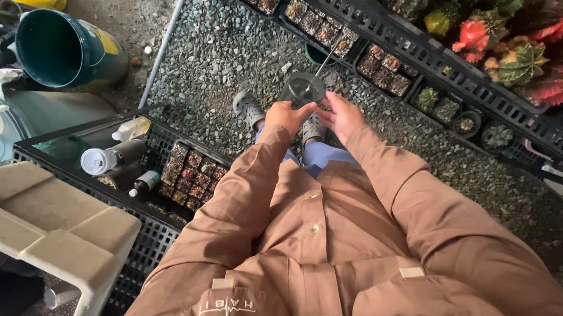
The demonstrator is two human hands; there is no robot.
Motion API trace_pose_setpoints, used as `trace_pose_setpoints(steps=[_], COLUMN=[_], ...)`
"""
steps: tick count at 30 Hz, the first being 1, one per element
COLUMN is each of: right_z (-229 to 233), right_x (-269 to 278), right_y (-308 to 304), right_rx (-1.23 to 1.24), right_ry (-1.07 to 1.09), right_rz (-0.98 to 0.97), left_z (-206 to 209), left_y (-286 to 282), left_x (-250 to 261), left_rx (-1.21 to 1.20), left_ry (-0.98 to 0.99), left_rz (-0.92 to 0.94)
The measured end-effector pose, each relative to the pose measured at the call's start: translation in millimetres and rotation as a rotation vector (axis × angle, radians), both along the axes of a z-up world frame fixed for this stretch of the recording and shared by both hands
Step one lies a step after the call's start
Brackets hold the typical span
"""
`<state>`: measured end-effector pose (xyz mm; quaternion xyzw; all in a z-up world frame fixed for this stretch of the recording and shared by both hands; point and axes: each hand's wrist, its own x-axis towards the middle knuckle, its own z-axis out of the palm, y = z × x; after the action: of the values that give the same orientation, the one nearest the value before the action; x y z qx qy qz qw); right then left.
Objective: Watering various cacti in a home nursery using a small watering pitcher and probe.
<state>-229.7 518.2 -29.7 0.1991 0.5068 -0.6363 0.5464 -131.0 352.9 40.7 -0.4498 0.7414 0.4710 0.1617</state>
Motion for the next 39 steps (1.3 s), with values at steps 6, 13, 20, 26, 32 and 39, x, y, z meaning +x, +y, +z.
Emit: trace_pose_setpoints(steps=[6, 13, 20, 26, 32, 39], right_z=[-4, -8, 4, 8, 9, 12], right_x=[9, 16, 18, 20, 20, 20], right_y=[-4, -11, -27, -47, -67, -94], right_rx=[0.003, 0.000, -0.005, 0.004, -0.003, -0.016], right_ry=[-0.031, -0.036, -0.038, -0.033, -0.044, -0.048], right_rz=[0.044, 0.097, 0.111, 0.125, 0.121, 0.130], left_z=[-8, -21, -16, -15, -20, -22], left_y=[-2, -5, -18, -34, -52, -78], left_x=[14, 29, 32, 35, 40, 41], left_rx=[-0.028, 0.003, -0.004, 0.019, 0.009, -0.030], left_ry=[-0.058, -0.015, -0.069, -0.040, -0.032, -0.039], left_rz=[-0.014, 0.003, 0.027, 0.085, 0.080, 0.078])
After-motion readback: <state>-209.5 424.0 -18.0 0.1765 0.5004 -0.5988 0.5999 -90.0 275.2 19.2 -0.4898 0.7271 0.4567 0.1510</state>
